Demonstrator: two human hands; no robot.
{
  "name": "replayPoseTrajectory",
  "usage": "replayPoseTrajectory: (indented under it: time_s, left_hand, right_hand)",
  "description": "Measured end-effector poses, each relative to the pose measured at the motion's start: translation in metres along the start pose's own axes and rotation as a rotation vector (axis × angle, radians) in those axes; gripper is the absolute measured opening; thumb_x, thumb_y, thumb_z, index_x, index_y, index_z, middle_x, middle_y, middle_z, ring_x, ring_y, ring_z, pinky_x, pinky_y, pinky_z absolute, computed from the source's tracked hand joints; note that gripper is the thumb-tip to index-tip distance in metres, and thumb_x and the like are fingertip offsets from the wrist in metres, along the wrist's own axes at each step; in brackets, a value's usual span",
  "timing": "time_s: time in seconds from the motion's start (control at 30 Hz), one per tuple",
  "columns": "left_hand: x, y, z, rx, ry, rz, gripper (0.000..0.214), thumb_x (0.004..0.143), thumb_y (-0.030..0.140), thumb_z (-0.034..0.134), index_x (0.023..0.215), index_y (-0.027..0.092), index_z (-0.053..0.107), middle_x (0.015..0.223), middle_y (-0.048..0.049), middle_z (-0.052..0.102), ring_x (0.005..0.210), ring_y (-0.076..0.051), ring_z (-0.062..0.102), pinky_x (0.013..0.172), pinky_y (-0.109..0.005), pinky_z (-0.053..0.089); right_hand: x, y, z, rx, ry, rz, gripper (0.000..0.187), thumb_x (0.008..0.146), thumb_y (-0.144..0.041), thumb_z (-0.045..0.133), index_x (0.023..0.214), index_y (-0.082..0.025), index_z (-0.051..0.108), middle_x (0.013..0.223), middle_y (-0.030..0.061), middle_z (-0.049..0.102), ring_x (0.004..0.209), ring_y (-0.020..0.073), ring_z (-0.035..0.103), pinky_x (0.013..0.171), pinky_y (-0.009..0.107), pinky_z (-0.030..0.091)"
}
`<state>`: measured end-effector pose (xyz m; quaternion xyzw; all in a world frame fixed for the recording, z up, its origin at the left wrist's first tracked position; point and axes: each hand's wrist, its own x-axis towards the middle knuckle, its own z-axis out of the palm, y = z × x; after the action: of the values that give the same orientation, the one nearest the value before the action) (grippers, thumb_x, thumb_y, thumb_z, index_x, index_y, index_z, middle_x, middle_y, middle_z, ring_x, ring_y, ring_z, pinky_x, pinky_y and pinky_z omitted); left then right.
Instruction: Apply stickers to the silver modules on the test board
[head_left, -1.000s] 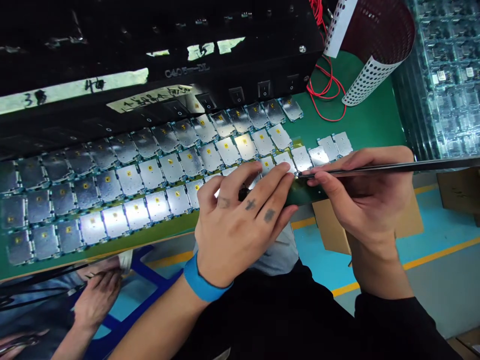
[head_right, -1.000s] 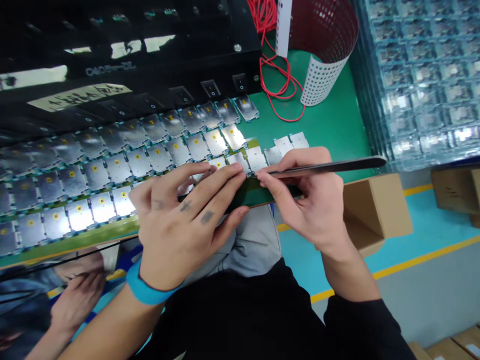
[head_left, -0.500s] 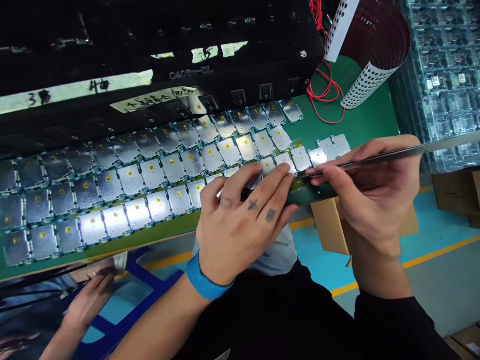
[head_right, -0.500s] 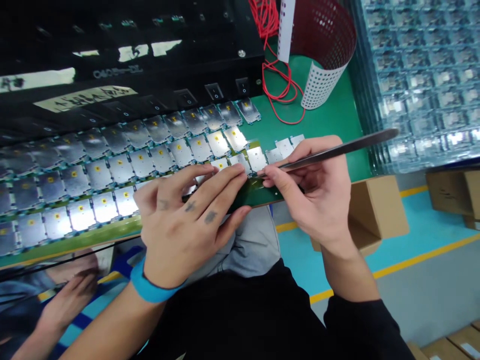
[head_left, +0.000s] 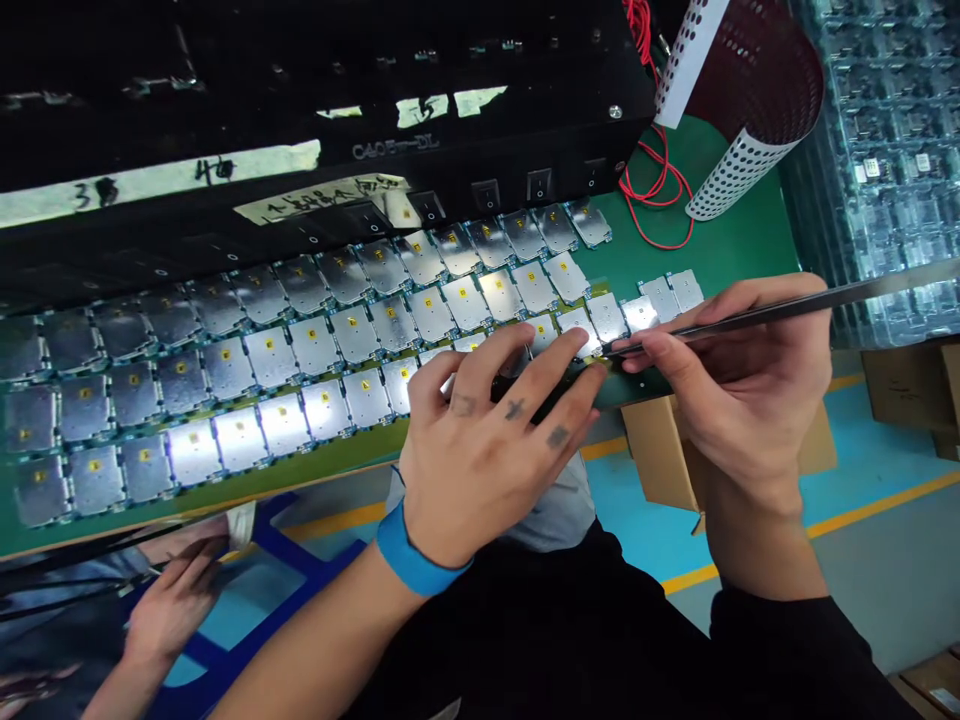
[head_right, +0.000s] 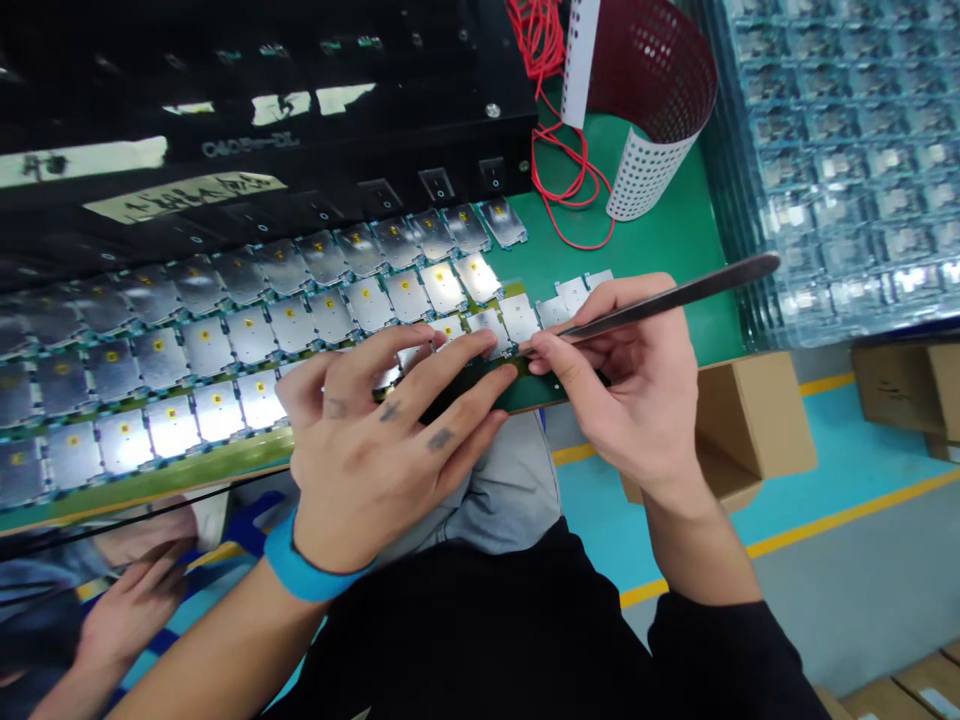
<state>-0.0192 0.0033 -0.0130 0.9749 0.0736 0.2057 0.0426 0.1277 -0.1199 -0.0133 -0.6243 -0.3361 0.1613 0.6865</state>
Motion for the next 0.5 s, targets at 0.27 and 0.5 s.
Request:
replayPoseTrajectory:
  time_s: [0.27,0.5]
  left_hand:
    - [0.0017,-0.0011,-0.0005,0.012,0.007,0.015,0.028,0.097,0.03,0.061,0.125,0.029,0.063,0.137,0.0043,0.064,0.122,-0.031,0.061,0.085,-0.049,0.042]
    - [0.0007,-0.0021,0.0005,0.029,0.011,0.028,0.029,0.096,0.031,0.063,0.124,0.03,0.064,0.137,0.0043,0.064,0.122,-0.03,0.061,0.085,-0.048,0.044]
  right_hand:
    - [0.0034,-0.002,-0.0005,-0.01,0.0,0.027,0.027,0.089,-0.012,0.073,0.098,-0.023,0.051,0.081,-0.0046,0.065,0.069,0.012,0.071,0.063,0.022,0.064]
    - [0.0079,0.0007,-0.0019,0.026,0.018,0.032,0.028,0.089,-0.018,0.076,0.098,-0.024,0.05,0.079,-0.0047,0.065,0.067,0.0131,0.071,0.06,0.022,0.064]
